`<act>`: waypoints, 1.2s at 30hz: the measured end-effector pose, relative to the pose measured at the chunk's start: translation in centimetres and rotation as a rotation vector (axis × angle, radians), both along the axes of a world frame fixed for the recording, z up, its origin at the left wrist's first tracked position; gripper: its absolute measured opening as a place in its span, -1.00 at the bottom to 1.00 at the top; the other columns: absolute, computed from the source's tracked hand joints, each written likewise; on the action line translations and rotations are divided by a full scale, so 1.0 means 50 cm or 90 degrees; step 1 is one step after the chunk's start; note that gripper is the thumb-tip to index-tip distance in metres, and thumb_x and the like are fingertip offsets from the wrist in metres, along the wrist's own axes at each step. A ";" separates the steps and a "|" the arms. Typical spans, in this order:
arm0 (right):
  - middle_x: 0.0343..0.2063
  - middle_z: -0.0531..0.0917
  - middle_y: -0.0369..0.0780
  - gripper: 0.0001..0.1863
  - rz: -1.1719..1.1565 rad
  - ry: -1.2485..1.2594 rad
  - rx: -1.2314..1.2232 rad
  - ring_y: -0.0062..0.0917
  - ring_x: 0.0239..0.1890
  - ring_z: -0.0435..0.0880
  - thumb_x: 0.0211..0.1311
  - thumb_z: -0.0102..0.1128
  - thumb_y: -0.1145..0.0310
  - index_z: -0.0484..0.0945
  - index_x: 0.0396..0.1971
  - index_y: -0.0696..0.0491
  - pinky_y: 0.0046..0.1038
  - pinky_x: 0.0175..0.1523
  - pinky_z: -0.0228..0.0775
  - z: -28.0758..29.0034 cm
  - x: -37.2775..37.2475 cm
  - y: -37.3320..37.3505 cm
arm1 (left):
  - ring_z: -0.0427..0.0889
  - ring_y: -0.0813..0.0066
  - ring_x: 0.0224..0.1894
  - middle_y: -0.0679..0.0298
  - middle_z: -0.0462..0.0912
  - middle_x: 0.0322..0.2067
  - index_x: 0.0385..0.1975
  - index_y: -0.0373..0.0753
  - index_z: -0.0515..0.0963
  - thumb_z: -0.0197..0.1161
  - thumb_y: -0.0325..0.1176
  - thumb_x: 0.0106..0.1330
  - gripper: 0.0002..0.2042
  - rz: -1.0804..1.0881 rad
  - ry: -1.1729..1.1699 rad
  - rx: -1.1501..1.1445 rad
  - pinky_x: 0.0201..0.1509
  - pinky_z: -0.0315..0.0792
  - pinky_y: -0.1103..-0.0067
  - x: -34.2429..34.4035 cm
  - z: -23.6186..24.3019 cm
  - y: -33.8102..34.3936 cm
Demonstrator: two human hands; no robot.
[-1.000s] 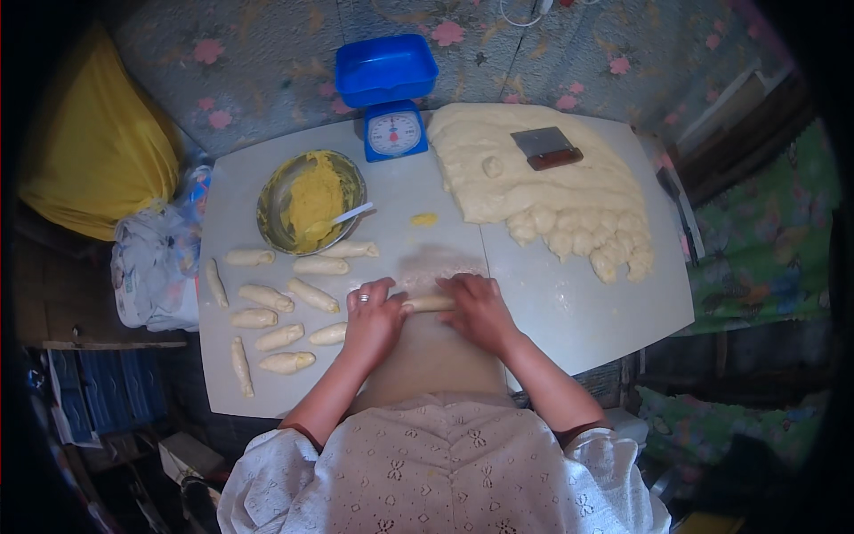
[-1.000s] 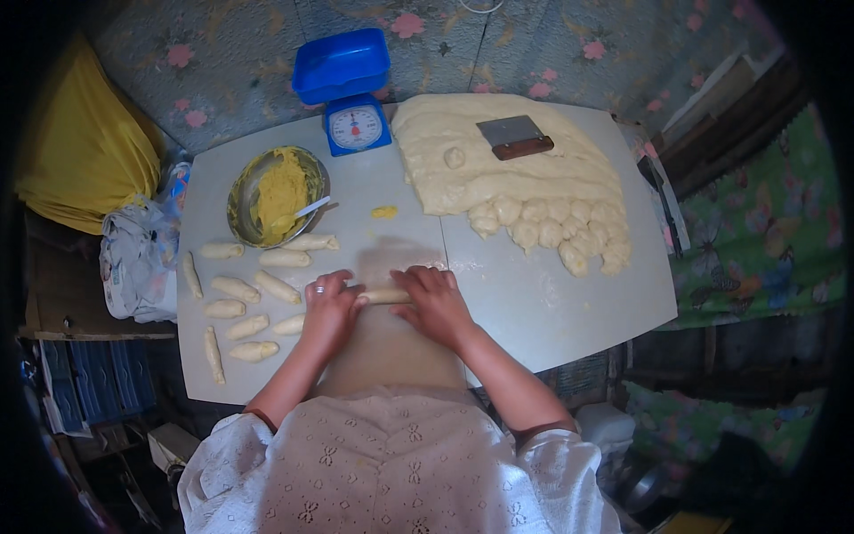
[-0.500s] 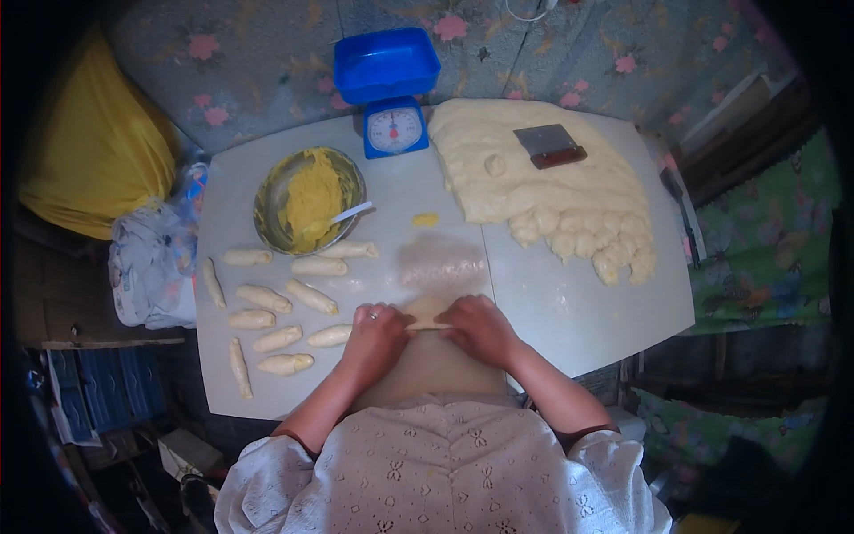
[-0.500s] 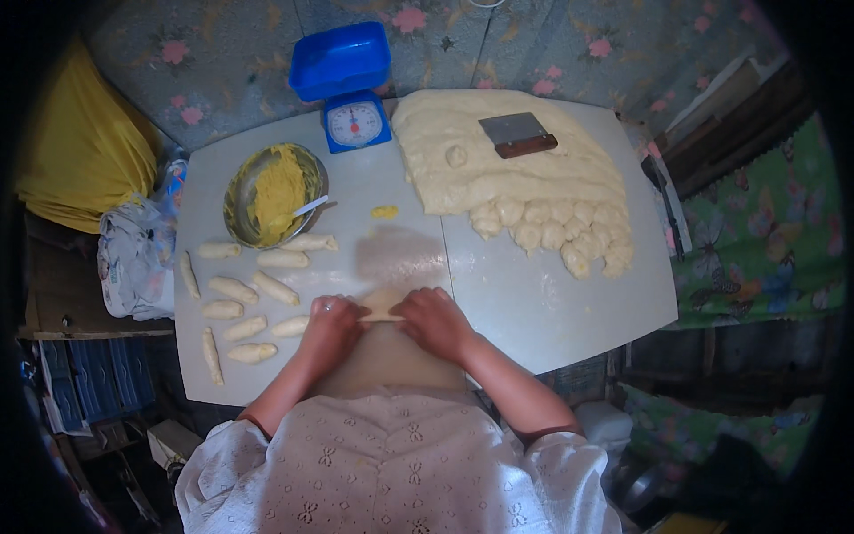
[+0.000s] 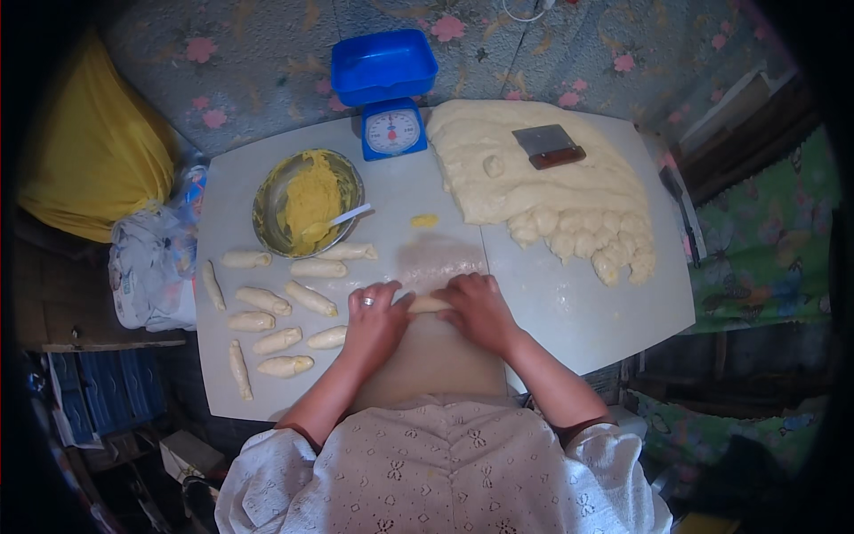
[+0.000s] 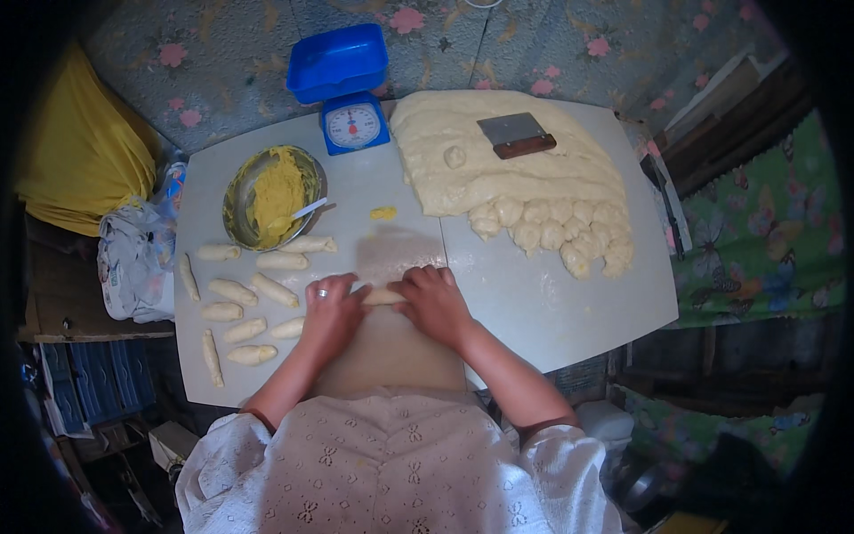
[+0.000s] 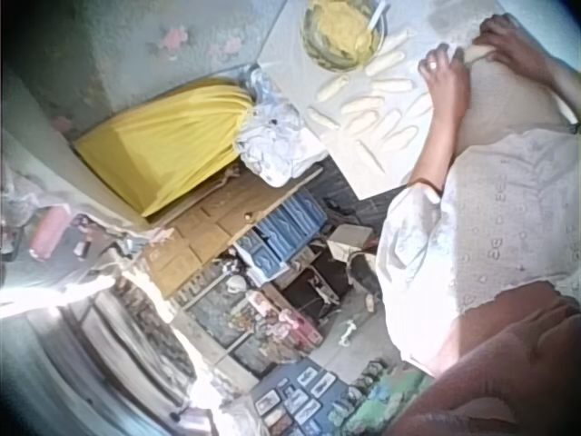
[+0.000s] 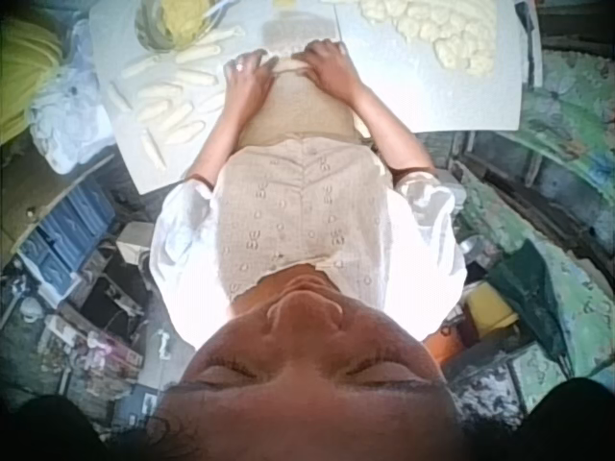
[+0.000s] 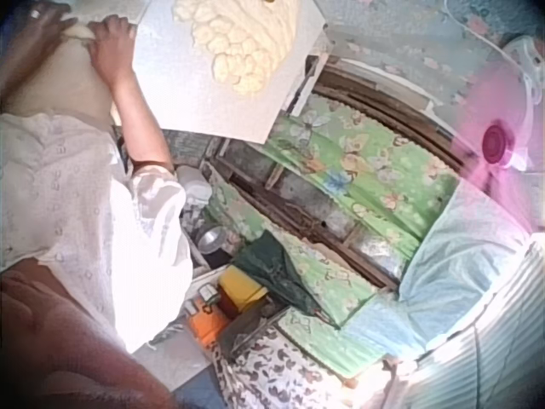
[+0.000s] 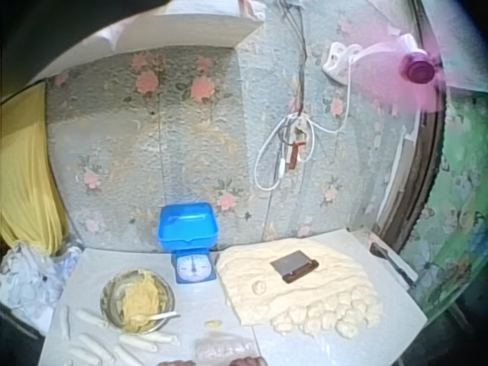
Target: The person flattens dough portions, spreads filling onto them from a bowl using a spoon, and rolls the filled dough pieces into cylinders by hand.
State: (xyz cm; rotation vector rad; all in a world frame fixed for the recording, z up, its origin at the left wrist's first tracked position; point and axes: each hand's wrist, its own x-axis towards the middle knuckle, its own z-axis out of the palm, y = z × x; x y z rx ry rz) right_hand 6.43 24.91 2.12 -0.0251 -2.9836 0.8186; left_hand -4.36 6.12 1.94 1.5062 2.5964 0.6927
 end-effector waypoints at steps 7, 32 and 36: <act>0.18 0.39 -0.12 -0.51 0.058 0.020 0.072 -0.33 0.27 0.28 0.23 0.10 0.19 0.40 0.15 -0.02 -0.16 0.27 0.03 -0.025 0.000 0.002 | 0.37 0.17 0.16 0.12 0.42 0.10 0.09 -0.26 0.44 0.22 -0.31 0.17 -0.55 -0.052 -0.102 -0.033 0.28 0.09 0.16 0.009 -0.013 0.001; -0.11 0.57 -0.20 -0.64 0.041 -0.044 0.049 -0.27 0.00 0.50 0.07 0.26 0.33 0.55 -0.06 -0.06 -0.22 0.13 0.23 -0.004 -0.108 -0.020 | 0.47 0.08 0.07 0.07 0.56 -0.05 -0.08 -0.28 0.53 0.23 -0.23 0.23 -0.67 0.267 -0.118 0.194 0.20 0.21 0.30 -0.026 0.036 -0.211; -0.28 0.60 -0.17 -0.78 -0.055 0.033 -0.202 -0.33 -0.18 0.59 0.25 0.10 0.38 0.55 -0.11 0.01 -0.36 -0.07 0.41 -0.030 -0.118 -0.029 | 0.50 0.08 0.04 0.05 0.57 -0.07 -0.09 -0.27 0.54 0.25 -0.27 0.22 -0.69 0.172 -0.161 0.209 0.16 0.30 0.34 -0.006 0.045 -0.201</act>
